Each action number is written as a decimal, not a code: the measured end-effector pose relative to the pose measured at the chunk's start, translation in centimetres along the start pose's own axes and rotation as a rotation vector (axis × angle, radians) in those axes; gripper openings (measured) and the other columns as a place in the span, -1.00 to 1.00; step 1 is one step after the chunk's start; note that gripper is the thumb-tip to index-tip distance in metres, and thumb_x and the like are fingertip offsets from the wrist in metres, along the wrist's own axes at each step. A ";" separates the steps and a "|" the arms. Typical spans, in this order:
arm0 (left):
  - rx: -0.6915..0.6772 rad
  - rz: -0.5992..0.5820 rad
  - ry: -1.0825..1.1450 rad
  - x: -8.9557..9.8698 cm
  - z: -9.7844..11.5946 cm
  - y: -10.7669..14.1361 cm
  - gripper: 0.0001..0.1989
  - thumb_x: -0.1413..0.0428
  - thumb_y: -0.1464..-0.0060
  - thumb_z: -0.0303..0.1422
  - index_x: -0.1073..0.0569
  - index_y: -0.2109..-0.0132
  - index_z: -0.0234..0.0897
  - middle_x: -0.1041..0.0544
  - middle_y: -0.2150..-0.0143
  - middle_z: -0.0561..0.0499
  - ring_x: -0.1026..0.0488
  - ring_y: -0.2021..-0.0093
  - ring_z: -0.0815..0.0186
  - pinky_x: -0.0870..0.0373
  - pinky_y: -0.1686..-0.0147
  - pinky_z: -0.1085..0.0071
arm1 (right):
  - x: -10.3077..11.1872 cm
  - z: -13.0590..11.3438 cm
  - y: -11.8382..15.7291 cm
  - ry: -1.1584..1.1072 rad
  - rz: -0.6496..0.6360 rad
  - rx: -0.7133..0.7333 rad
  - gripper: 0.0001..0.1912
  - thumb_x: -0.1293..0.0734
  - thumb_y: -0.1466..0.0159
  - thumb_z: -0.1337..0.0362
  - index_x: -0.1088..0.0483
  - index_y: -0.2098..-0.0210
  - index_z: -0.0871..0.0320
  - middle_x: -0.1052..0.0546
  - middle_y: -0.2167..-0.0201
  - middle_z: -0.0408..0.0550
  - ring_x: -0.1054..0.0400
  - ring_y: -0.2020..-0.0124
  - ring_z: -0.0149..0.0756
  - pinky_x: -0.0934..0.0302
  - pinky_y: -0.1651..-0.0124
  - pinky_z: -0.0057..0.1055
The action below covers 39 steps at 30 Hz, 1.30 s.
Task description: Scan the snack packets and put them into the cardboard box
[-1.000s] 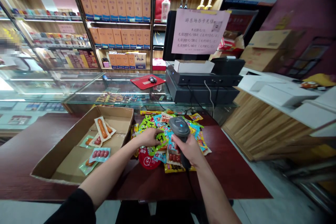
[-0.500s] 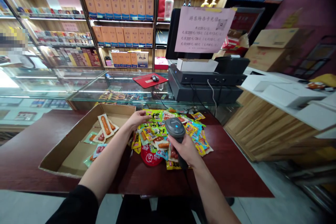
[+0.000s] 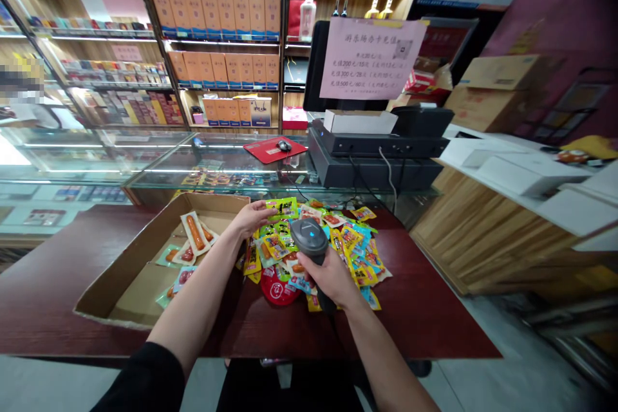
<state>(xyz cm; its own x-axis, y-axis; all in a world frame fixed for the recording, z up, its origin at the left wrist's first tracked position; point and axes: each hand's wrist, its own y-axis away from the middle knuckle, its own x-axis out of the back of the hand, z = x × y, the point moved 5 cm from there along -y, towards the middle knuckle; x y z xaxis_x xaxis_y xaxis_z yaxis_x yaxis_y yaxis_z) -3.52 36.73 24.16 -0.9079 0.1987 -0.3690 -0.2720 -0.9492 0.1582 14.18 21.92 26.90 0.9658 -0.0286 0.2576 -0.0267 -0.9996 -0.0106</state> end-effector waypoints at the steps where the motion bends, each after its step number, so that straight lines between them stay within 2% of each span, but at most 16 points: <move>1: 0.001 0.010 0.008 0.1 0.0 0.0 -0.70 -0.36 0.25 -0.53 -0.45 0.31 -0.40 -0.54 0.34 -0.01 -0.52 0.33 0.34 -0.54 0.17 0.26 | 0.0 0.1 0.0 -0.004 0.000 -0.004 -0.76 -0.36 -0.11 0.09 -0.37 0.38 0.14 -0.36 0.75 -0.23 -0.22 0.75 -0.39 -0.16 0.64 -0.46; 13: 0.018 0.024 0.008 -0.2 0.3 0.2 -0.68 -0.36 0.25 -0.54 -0.42 0.32 -0.38 -0.54 0.35 0.00 -0.53 0.35 0.35 -0.55 0.22 0.34 | -0.2 0.0 0.1 -0.038 0.002 -0.025 -0.76 -0.36 -0.12 0.08 -0.32 0.43 0.11 -0.37 0.74 -0.23 -0.22 0.77 -0.41 -0.15 0.68 -0.48; 20: 0.008 0.019 -0.039 0.3 0.0 -0.3 -0.69 -0.35 0.24 -0.51 -0.44 0.29 -0.39 -0.52 0.39 0.02 -0.49 0.46 0.45 -0.52 0.38 0.49 | -0.2 -0.3 0.2 -0.046 -0.002 -0.023 -0.77 -0.37 -0.11 0.10 -0.31 0.46 0.11 -0.36 0.75 -0.23 -0.21 0.77 -0.42 -0.14 0.68 -0.48; 25: 0.007 0.003 -0.003 -0.1 0.2 0.0 -0.69 -0.36 0.25 -0.53 -0.43 0.32 -0.38 -0.54 0.35 0.00 -0.53 0.36 0.37 -0.55 0.25 0.37 | -0.1 0.0 0.1 -0.063 0.004 -0.043 -0.75 -0.39 -0.09 0.09 -0.32 0.40 0.12 -0.38 0.72 -0.22 -0.22 0.75 -0.42 -0.15 0.69 -0.49; 31: 0.012 0.008 0.009 -0.1 0.3 0.1 -0.69 -0.36 0.25 -0.54 -0.44 0.31 -0.38 -0.55 0.34 0.00 -0.54 0.33 0.34 -0.55 0.20 0.31 | -0.2 0.1 0.2 -0.139 0.010 -0.093 -0.70 -0.41 -0.06 0.09 -0.33 0.32 0.12 -0.39 0.70 -0.25 -0.25 0.74 -0.40 -0.14 0.71 -0.49; 39: -0.002 0.039 0.021 0.6 0.5 -0.2 -0.71 -0.35 0.24 -0.55 -0.45 0.31 -0.38 -0.55 0.31 -0.03 -0.53 0.33 0.34 -0.56 0.25 0.33 | 0.2 0.8 -0.1 -0.130 -0.013 -0.065 -0.71 -0.40 -0.08 0.08 -0.34 0.33 0.12 -0.37 0.72 -0.25 -0.21 0.76 -0.41 -0.13 0.71 -0.49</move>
<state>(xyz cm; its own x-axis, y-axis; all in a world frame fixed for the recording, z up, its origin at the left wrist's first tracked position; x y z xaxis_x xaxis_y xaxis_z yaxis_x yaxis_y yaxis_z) -4.15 37.17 24.39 -0.9112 0.1560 -0.3814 -0.2353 -0.9568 0.1709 14.57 22.02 26.17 0.9914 -0.0188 0.1297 -0.0263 -0.9981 0.0559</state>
